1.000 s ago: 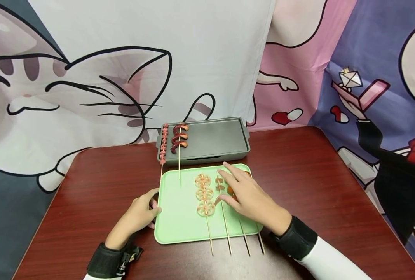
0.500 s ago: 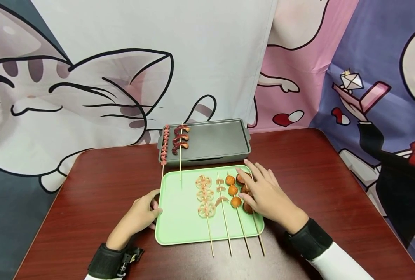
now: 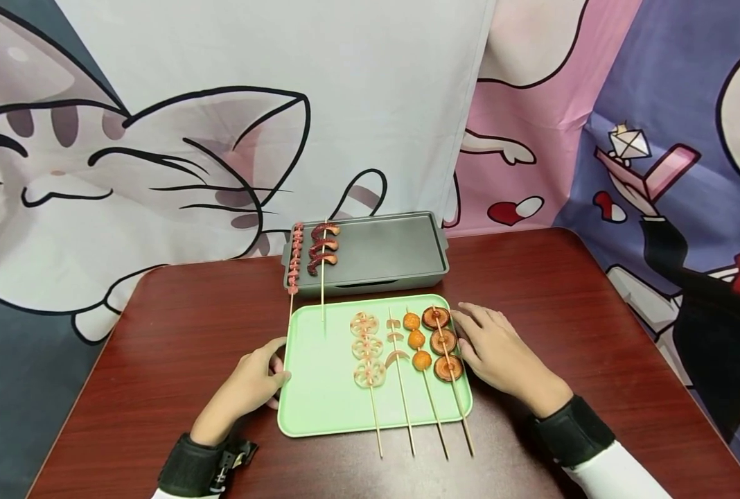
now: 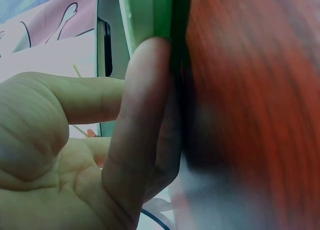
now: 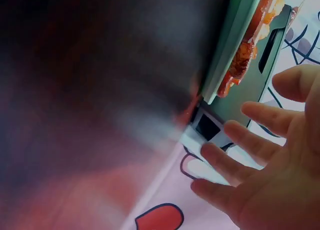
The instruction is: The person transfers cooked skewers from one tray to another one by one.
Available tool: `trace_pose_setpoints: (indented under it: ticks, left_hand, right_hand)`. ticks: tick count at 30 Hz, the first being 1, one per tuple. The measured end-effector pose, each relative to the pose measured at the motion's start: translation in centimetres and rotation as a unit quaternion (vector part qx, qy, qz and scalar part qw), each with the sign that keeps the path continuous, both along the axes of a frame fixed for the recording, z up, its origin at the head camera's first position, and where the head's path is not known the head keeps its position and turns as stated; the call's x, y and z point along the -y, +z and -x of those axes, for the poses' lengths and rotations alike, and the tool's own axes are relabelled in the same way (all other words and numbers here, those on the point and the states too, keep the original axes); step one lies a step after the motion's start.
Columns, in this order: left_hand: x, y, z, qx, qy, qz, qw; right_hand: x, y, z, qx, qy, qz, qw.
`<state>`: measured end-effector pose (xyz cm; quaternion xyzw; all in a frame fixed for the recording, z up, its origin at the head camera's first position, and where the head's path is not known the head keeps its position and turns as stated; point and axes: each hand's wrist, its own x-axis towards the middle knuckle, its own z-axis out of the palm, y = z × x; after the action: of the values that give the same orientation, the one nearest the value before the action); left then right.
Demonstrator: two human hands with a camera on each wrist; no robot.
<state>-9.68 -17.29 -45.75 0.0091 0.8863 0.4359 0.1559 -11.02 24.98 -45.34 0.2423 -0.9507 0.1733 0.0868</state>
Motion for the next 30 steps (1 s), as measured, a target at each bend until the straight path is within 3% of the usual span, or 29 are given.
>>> trace_pose_setpoints:
  ticks: [7, 12, 18, 24, 27, 30]
  left_hand:
    - [0.0, -0.1, 0.0, -0.001, 0.003, 0.000, 1.0000]
    - [0.0, -0.1, 0.0, -0.002, 0.002, 0.001, 1.0000]
    - [0.0, -0.1, 0.1, -0.005, 0.002, 0.002, 1.0000]
    - [0.0, -0.1, 0.0, -0.004, 0.003, 0.002, 1.0000]
    - [0.0, -0.2, 0.0, -0.003, 0.002, -0.001, 1.0000]
    - [0.0, -0.2, 0.0, -0.003, 0.003, 0.000, 1.0000]
  right_hand:
    - [-0.4, -0.4, -0.1, 0.037, -0.027, 0.038, 0.998]
    - [-0.5, -0.1, 0.1, 0.100, -0.043, 0.089, 0.990]
    - [-0.6, 0.2, 0.8, 0.198, -0.072, 0.135, 0.968]
    - [-0.6, -0.1, 1.4, 0.302, -0.066, 0.200, 0.930]
    - [-0.4, -0.3, 1.5, 0.321, -0.061, 0.210, 0.922]
    - [-0.3, -0.2, 1.6, 0.328, -0.061, 0.208, 0.919]
